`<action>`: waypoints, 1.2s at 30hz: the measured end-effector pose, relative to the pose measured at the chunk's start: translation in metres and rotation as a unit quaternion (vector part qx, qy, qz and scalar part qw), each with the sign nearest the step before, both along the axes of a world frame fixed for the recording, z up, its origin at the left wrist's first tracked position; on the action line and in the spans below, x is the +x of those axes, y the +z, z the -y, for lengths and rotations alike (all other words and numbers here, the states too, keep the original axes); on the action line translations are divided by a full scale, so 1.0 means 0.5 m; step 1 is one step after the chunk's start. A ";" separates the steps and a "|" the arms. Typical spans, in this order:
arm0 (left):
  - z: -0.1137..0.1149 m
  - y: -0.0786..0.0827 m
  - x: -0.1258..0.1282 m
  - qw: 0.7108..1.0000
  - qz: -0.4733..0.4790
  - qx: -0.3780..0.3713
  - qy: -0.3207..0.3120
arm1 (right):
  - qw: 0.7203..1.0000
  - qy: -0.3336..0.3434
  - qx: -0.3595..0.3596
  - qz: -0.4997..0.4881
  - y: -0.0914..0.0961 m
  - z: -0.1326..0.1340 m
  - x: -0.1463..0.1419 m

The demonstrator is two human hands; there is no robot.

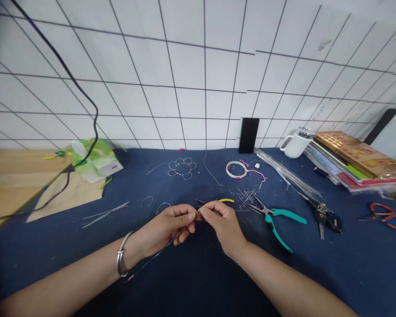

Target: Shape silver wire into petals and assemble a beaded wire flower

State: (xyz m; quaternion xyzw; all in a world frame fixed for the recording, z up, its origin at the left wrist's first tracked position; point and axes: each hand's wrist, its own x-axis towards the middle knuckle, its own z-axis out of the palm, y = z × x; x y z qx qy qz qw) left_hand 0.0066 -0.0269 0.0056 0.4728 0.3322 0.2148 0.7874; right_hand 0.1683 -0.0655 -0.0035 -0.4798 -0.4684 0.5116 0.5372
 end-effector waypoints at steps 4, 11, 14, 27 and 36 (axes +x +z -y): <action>-0.004 -0.010 -0.002 1.000 -0.018 0.003 0.003 | 0.999 -0.004 -0.037 -0.020 -0.013 -0.004 -0.001; -0.028 -0.029 -0.025 1.000 0.008 -0.007 -0.020 | 0.990 0.013 -0.112 -0.088 -0.031 -0.018 -0.001; -0.038 -0.024 -0.039 0.999 0.027 -0.011 -0.037 | 0.986 0.013 -0.128 -0.103 -0.027 -0.022 0.001; -0.080 0.001 -0.072 0.999 0.013 0.002 -0.053 | 0.971 -0.084 -0.105 -0.196 -0.025 -0.055 0.063; -0.066 0.033 -0.057 0.976 0.168 0.066 0.121 | 0.941 -0.155 -0.033 -0.298 0.001 -0.075 0.126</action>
